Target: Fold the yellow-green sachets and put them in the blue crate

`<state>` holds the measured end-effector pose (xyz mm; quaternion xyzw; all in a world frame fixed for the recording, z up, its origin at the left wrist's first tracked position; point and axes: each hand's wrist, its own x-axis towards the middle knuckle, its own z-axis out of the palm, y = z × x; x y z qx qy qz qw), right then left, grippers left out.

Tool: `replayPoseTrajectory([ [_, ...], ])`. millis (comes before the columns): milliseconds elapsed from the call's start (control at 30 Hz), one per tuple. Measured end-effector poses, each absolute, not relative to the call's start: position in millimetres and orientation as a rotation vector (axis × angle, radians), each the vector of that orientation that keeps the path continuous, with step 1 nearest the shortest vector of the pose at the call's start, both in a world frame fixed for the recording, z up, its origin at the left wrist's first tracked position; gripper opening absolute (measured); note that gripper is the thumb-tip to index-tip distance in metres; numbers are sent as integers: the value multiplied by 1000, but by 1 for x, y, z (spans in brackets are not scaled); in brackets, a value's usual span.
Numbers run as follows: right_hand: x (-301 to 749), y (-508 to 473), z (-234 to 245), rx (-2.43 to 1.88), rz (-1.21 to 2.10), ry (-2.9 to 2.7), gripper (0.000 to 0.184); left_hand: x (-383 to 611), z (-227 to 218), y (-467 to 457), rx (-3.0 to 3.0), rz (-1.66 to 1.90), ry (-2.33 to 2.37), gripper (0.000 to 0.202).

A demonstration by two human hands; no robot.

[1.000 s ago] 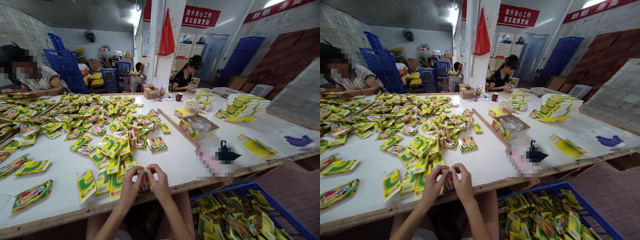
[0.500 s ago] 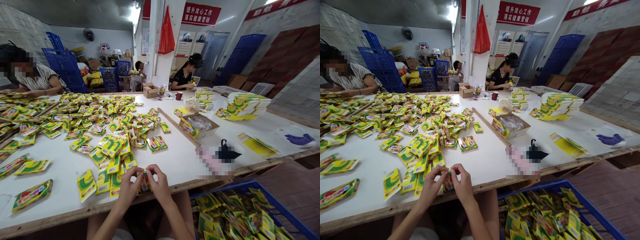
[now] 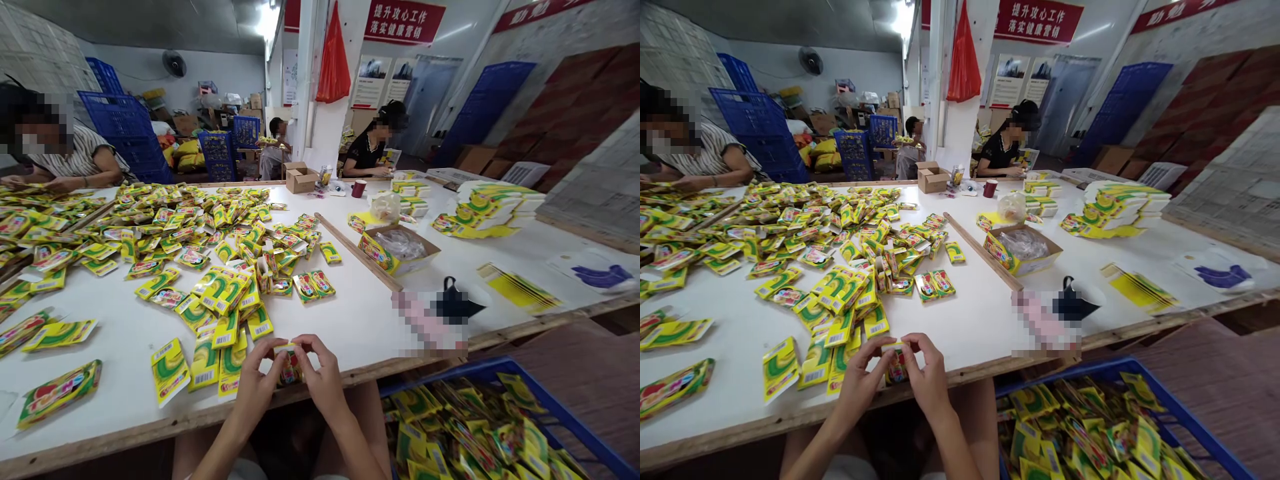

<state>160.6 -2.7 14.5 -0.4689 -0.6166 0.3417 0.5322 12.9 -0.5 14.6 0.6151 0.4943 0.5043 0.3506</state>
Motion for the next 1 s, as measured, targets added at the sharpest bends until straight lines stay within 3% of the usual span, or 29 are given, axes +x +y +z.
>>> replayPoseTrajectory([
  [333, 160, -5, 10, -1114, 764, -1428, 13, 11, 19, 0, 1736, 1290, 1233, 17],
  [700, 155, -10, 4, -1140, 775, -1459, 14, 3, -7, -11, 1731, 1216, 1279, 38],
  [1000, 154, -14, 2, -1151, 765, -1463, 18, 3, 0, -9, 1738, 1218, 1171, 29],
])
